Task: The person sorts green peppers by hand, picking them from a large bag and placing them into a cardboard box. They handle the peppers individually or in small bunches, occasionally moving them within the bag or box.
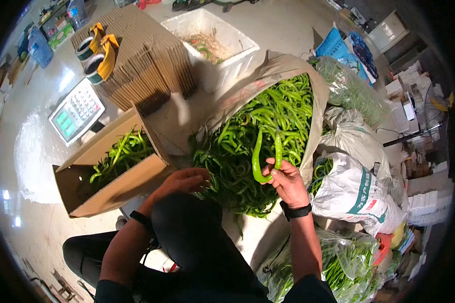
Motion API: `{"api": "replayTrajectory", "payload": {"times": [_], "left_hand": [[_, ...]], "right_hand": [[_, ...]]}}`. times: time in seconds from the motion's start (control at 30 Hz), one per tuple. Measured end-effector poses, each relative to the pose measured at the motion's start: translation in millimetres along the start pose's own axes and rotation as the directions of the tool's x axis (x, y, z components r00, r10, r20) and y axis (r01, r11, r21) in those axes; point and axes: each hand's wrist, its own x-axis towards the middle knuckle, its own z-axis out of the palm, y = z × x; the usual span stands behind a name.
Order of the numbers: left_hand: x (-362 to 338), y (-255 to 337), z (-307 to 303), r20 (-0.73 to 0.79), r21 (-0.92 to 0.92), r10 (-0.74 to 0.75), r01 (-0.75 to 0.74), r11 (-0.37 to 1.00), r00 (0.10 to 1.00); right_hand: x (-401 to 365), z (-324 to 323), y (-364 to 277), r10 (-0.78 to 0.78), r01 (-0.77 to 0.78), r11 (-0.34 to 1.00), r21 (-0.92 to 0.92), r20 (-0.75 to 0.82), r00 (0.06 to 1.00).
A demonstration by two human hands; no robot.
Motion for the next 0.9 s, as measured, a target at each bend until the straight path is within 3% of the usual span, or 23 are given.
{"api": "replayTrajectory", "payload": {"times": [0.07,0.1,0.2,0.27,0.33,0.43,0.47,0.5,0.53,0.57,0.6,0.63,0.77,0.83,0.9], "left_hand": [[4.3,4.1,-9.1,0.039,0.081,-0.039,0.036,0.996,0.998],[7.6,16.0,10.6,0.067,0.062,-0.007,0.003,0.998,0.998],[4.2,27.8,10.7,0.102,0.198,0.044,-0.063,0.978,0.994],[13.7,20.1,8.2,0.199,0.171,0.116,-0.151,0.974,0.973],[17.8,17.5,10.1,0.202,0.139,0.135,-0.165,0.976,0.97],[14.3,27.1,15.8,0.176,0.114,0.154,-0.176,0.978,0.972],[10.2,33.9,18.8,0.142,0.119,0.158,-0.176,0.977,0.977],[6.0,43.1,22.9,0.138,0.117,0.165,-0.181,0.976,0.977],[1.3,53.3,28.3,0.108,0.109,0.199,-0.211,0.971,0.974],[-1.4,58.7,32.5,0.075,0.102,0.232,-0.239,0.966,0.97],[1.9,58.3,34.5,0.06,0.098,0.24,-0.245,0.964,0.969],[8.2,56.0,36.2,0.053,0.103,0.279,-0.284,0.953,0.959],[14.1,59.9,51.8,-0.019,0.085,0.405,-0.402,0.912,0.914],[13.6,64.0,56.3,-0.028,0.044,0.453,-0.451,0.891,0.891],[10.3,76.1,62.6,-0.015,-0.021,0.526,-0.526,0.85,0.851]], "right_hand": [[13.7,8.5,13.9,-0.083,0.081,0.994,0.068,0.028,0.996],[8.3,10.2,-17.6,-0.088,0.087,0.996,0.007,0.032,0.996],[17.7,38.2,-10.9,-0.078,0.07,0.992,0.104,0.075,0.994],[22.1,50.5,-5.5,-0.089,0.081,0.989,0.122,0.063,0.994],[22.8,53.6,-5.3,-0.084,0.073,0.985,0.156,0.066,0.994],[24.7,57.5,-6.1,-0.124,0.119,0.99,0.081,0.057,0.991],[23.3,62.1,-7.2,-0.14,0.138,0.99,-0.039,-0.038,0.989],[23.1,67.0,-11.7,-0.14,0.139,0.989,-0.043,-0.03,0.99],[22.4,73.3,-15.8,-0.317,0.255,0.85,-0.46,-0.061,0.946],[21.2,81.0,-19.7,-0.483,0.29,0.54,-0.79,-0.009,0.876],[22.1,91.4,-24.2,-0.626,0.353,0.292,-0.889,0.102,0.773],[21.8,96.5,-23.6,-0.667,0.354,0.178,-0.918,0.152,0.729],[22.0,119.6,-17.3,-0.711,0.364,0.08,-0.928,0.203,0.673],[18.0,132.2,-17.4,-0.723,0.346,-0.056,-0.936,0.278,0.633],[13.6,140.0,-18.6,-0.704,0.366,-0.103,-0.925,0.328,0.63]]}}
